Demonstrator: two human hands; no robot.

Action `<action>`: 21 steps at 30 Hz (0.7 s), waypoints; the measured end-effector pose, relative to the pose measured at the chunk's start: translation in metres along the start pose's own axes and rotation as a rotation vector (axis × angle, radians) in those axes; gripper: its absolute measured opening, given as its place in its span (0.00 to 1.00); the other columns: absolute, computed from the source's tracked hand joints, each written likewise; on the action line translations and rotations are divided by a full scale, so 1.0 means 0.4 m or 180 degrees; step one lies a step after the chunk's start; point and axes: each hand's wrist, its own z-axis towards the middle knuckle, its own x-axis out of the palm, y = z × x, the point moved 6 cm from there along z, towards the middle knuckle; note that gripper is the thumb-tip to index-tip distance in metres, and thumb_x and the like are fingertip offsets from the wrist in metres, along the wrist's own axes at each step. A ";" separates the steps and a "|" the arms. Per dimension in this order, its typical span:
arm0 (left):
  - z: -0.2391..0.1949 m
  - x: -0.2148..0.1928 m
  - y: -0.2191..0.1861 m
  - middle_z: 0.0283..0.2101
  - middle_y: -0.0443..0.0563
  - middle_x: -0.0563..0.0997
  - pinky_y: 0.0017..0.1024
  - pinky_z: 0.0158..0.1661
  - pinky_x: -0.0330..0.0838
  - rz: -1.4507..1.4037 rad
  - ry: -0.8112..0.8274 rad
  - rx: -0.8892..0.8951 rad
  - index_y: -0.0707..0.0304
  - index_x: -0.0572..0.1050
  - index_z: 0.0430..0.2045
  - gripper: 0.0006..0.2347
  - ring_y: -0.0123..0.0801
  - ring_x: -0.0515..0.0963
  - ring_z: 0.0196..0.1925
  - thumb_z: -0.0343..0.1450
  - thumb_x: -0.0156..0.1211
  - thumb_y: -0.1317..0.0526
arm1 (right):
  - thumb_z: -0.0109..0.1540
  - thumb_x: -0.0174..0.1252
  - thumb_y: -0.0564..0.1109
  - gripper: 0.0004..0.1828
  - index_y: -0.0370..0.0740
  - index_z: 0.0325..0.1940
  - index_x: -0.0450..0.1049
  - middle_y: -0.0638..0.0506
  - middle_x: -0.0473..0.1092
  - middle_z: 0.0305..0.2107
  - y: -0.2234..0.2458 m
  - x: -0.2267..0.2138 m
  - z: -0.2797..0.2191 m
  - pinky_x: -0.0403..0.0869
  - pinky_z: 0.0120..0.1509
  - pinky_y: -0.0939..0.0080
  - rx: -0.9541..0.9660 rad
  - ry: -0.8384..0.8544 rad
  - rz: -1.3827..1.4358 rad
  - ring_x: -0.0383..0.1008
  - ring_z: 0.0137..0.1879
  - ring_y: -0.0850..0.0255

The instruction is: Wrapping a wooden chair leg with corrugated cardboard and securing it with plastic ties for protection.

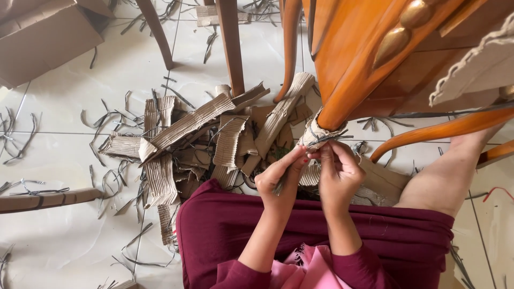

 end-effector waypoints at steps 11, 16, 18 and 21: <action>-0.015 -0.005 -0.090 0.35 0.55 0.88 0.36 0.42 0.86 0.0256 0.0468 0.0877 0.68 0.85 0.35 0.08 0.46 0.89 0.41 0.64 0.71 0.74 | 0.61 0.59 0.24 0.13 0.29 0.47 0.80 0.39 0.78 0.34 0.028 -0.024 -0.062 0.81 0.42 0.56 -0.0846 0.0215 -0.0375 0.82 0.38 0.50; -0.013 0.004 -0.124 0.35 0.56 0.88 0.38 0.44 0.86 0.0361 0.0919 0.1321 0.71 0.85 0.37 0.09 0.47 0.89 0.39 0.65 0.68 0.76 | 0.61 0.61 0.29 0.09 0.31 0.42 0.83 0.44 0.80 0.33 0.047 -0.010 -0.043 0.81 0.43 0.58 -0.1031 0.0389 -0.0298 0.82 0.35 0.55; -0.017 -0.001 -0.119 0.35 0.55 0.88 0.36 0.43 0.86 0.0331 0.0939 0.1286 0.69 0.85 0.36 0.08 0.47 0.89 0.38 0.65 0.69 0.74 | 0.62 0.60 0.30 0.08 0.32 0.40 0.83 0.45 0.80 0.31 0.045 -0.018 -0.045 0.80 0.42 0.60 -0.1014 0.0413 -0.0255 0.81 0.33 0.57; -0.019 -0.015 -0.081 0.35 0.52 0.88 0.35 0.40 0.86 0.0295 0.0866 0.1168 0.66 0.85 0.36 0.06 0.44 0.89 0.36 0.67 0.69 0.68 | 0.61 0.60 0.29 0.07 0.32 0.37 0.83 0.46 0.78 0.27 0.053 -0.032 -0.039 0.79 0.37 0.60 -0.0899 0.0495 -0.0169 0.78 0.28 0.58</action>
